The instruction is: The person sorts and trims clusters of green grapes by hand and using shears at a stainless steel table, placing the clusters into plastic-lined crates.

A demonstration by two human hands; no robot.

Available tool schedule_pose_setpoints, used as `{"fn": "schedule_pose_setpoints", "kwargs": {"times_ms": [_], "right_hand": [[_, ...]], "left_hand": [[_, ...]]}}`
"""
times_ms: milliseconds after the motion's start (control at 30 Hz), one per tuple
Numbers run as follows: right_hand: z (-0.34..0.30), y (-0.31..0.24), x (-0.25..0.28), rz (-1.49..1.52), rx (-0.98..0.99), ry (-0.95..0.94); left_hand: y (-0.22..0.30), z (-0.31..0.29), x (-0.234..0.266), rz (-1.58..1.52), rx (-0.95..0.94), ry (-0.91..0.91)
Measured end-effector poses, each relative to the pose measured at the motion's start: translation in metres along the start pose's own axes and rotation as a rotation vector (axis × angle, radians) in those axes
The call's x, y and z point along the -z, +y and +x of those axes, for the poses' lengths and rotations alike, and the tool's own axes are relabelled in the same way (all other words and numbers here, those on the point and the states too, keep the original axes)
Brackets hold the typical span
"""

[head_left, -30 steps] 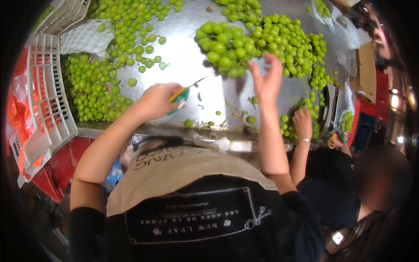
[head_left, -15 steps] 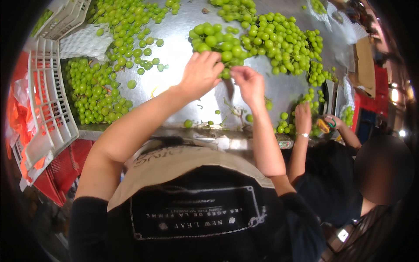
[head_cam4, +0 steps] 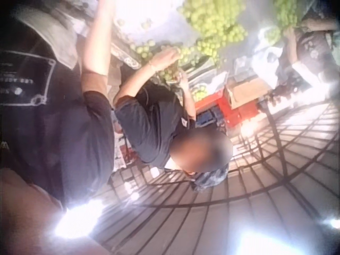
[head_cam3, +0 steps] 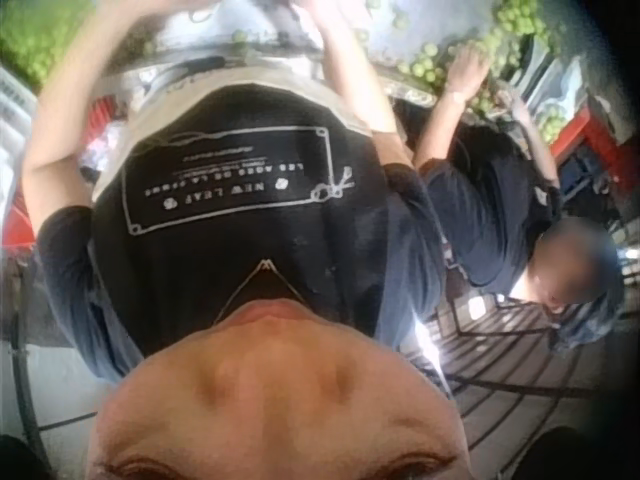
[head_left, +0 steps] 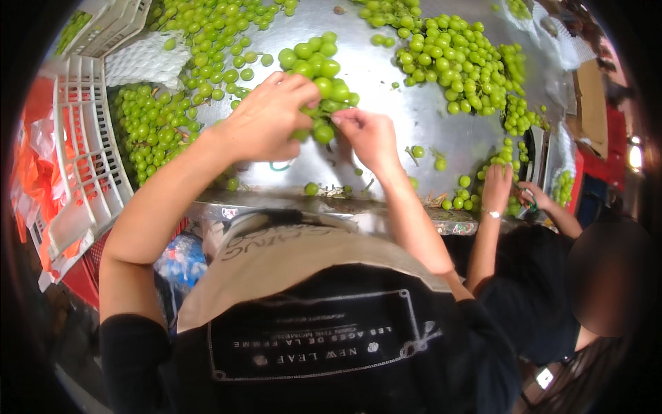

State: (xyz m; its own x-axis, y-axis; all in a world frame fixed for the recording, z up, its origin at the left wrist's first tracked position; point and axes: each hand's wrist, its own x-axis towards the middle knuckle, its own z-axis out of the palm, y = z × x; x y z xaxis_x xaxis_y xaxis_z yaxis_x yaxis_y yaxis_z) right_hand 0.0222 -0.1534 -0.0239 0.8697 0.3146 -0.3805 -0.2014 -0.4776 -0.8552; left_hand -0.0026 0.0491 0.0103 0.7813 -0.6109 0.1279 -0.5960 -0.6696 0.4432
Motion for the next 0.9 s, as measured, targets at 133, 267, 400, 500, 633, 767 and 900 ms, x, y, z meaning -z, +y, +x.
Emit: {"fn": "schedule_pose_setpoints", "kwargs": {"times_ms": [133,267,400,500,633,767,900], "right_hand": [[0.01,-0.003,-0.003,-0.073,0.054,0.067],[0.026,0.003,0.022,-0.08,0.057,0.085],[0.032,0.006,0.026,-0.09,0.057,0.053],[0.031,0.003,0.024,-0.092,0.053,0.033],[0.026,0.01,0.024,-0.126,0.112,0.047],[0.013,0.016,0.023,-0.102,0.125,0.104],[0.004,0.018,0.021,-0.151,0.058,0.116]], "left_hand": [[-0.003,-0.018,0.024,-0.127,0.085,-0.066],[-0.024,-0.051,0.051,0.222,0.373,-0.059],[-0.013,-0.058,0.016,0.075,0.643,0.021],[0.001,-0.065,-0.046,0.063,0.641,-0.162],[0.009,-0.062,-0.073,0.119,0.582,-0.087],[0.007,-0.063,-0.081,0.084,0.619,-0.152],[0.008,-0.06,-0.061,-0.044,0.776,-0.261]]}}
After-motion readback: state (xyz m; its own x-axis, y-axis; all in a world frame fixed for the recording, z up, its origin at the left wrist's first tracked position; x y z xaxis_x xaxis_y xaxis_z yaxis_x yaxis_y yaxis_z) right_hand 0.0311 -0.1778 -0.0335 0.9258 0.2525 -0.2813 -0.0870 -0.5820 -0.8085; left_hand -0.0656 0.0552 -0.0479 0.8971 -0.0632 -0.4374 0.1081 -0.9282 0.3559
